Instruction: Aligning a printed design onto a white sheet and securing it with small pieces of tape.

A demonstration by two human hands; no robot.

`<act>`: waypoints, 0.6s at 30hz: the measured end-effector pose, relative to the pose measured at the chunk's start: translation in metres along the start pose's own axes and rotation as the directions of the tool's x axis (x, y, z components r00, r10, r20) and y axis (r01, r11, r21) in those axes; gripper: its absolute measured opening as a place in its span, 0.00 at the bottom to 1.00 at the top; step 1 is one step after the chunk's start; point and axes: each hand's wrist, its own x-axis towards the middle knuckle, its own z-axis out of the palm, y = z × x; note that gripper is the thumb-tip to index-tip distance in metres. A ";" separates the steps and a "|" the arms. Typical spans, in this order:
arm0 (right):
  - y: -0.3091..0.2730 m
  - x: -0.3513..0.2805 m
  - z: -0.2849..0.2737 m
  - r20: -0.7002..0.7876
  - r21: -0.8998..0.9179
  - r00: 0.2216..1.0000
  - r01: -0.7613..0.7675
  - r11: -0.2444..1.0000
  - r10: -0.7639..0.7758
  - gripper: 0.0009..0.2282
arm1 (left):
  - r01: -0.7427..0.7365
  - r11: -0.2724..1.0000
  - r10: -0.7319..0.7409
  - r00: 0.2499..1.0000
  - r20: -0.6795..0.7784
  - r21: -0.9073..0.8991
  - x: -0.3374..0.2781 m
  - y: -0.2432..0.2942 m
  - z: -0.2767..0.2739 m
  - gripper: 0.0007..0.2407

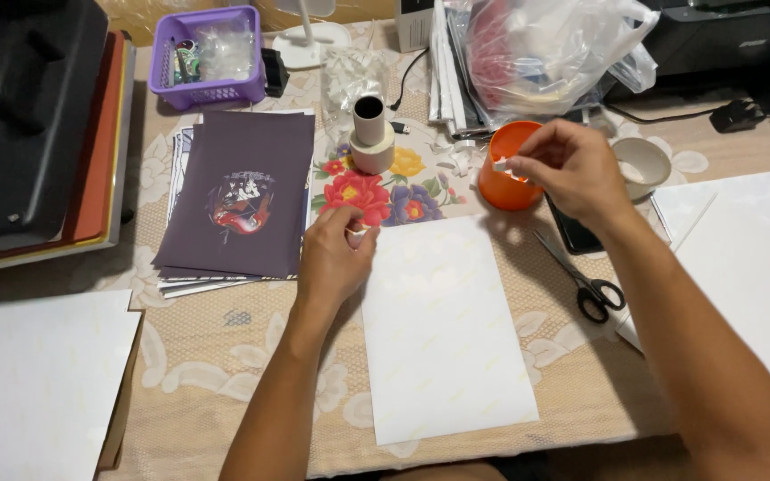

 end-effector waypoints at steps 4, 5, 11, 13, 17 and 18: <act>0.009 -0.044 0.041 0.028 0.367 0.998 -0.059 0.928 0.052 0.13 | -0.016 0.915 0.056 0.995 0.087 -0.403 -0.012 0.053 0.000 0.12; 0.012 -0.053 0.051 0.030 0.457 0.999 -0.041 0.889 0.030 0.12 | -0.004 0.847 0.088 0.987 0.133 -0.531 -0.015 0.062 0.003 0.15; 0.018 -0.082 0.086 0.050 0.583 0.999 -0.017 0.813 -0.016 0.10 | 0.055 0.658 0.129 0.974 0.185 -0.751 -0.029 0.072 0.023 0.12; 0.016 -0.087 0.089 0.053 0.566 0.998 -0.011 0.824 -0.023 0.09 | 0.086 0.618 0.105 0.976 0.190 -0.782 -0.032 0.069 0.026 0.08; 0.008 -0.094 0.094 0.026 0.517 0.997 0.051 0.854 -0.075 0.04 | 0.104 0.557 0.132 0.969 0.211 -0.824 -0.034 0.067 0.028 0.08; 0.005 -0.096 0.095 0.013 0.501 0.994 0.086 0.861 -0.107 0.04 | 0.109 0.538 0.135 0.967 0.214 -0.836 -0.035 0.068 0.028 0.08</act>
